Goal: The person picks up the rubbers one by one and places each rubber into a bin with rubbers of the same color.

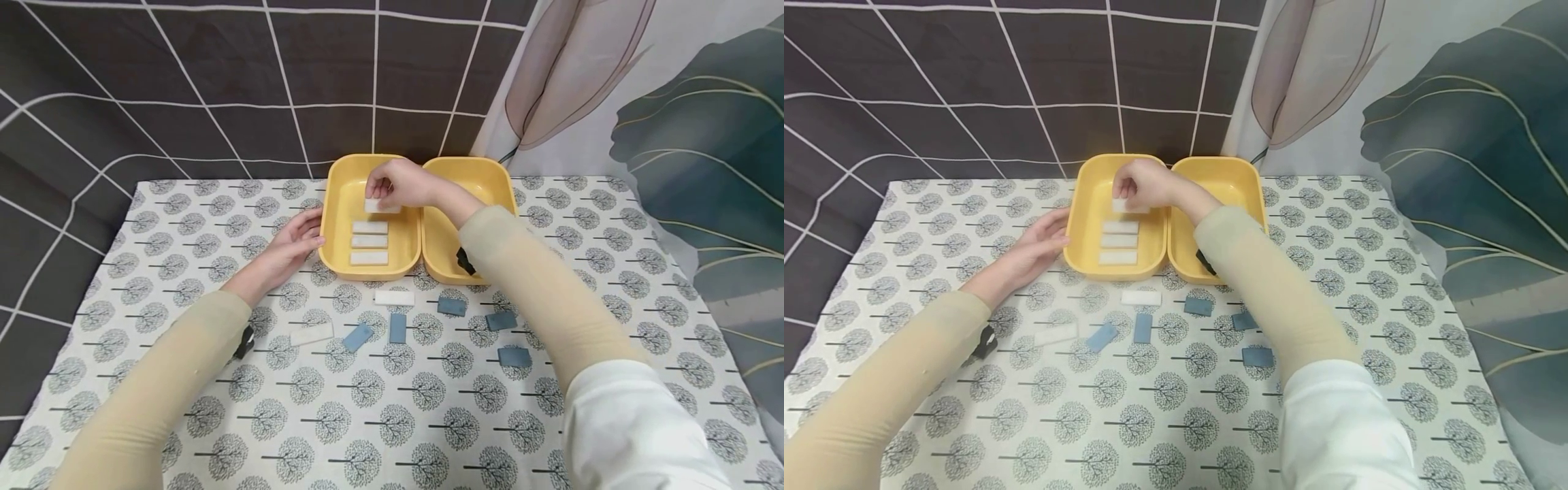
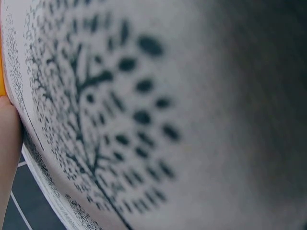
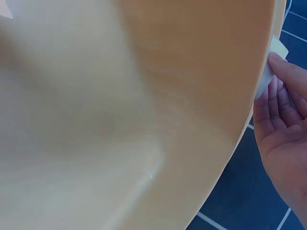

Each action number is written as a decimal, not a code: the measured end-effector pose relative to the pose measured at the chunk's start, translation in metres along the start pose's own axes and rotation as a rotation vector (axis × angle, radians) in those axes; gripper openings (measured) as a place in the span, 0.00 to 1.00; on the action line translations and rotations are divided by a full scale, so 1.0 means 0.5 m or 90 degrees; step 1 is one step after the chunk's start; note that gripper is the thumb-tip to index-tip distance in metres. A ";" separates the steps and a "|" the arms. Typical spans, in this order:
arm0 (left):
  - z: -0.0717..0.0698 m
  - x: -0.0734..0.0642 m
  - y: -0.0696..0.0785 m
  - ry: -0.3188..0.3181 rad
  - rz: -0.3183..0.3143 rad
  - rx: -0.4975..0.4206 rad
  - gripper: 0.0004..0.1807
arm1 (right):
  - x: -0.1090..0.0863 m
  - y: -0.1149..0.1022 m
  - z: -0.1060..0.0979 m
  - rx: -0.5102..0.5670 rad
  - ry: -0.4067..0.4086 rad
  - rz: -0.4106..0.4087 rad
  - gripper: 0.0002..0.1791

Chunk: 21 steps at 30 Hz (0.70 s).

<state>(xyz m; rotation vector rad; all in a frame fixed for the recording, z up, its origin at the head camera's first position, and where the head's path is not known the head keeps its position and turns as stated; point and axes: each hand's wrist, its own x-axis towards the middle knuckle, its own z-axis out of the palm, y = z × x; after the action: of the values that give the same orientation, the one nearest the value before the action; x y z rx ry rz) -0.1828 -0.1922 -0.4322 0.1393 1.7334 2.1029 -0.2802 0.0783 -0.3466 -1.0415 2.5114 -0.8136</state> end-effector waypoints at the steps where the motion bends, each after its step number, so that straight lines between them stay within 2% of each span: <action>1: 0.000 0.000 0.000 -0.001 0.000 -0.001 0.39 | 0.005 0.000 0.002 0.002 -0.002 -0.002 0.08; 10: 0.000 0.001 -0.001 -0.003 0.004 -0.002 0.40 | 0.032 0.005 0.023 0.021 -0.027 0.005 0.08; 21: 0.003 0.001 -0.001 -0.003 0.003 0.001 0.40 | 0.037 0.024 0.040 0.026 -0.026 0.038 0.09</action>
<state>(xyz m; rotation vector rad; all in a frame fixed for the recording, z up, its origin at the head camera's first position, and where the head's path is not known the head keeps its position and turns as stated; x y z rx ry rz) -0.1827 -0.1907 -0.4324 0.1497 1.7333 2.1030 -0.2904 0.0642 -0.3709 -0.9557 2.4684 -0.8150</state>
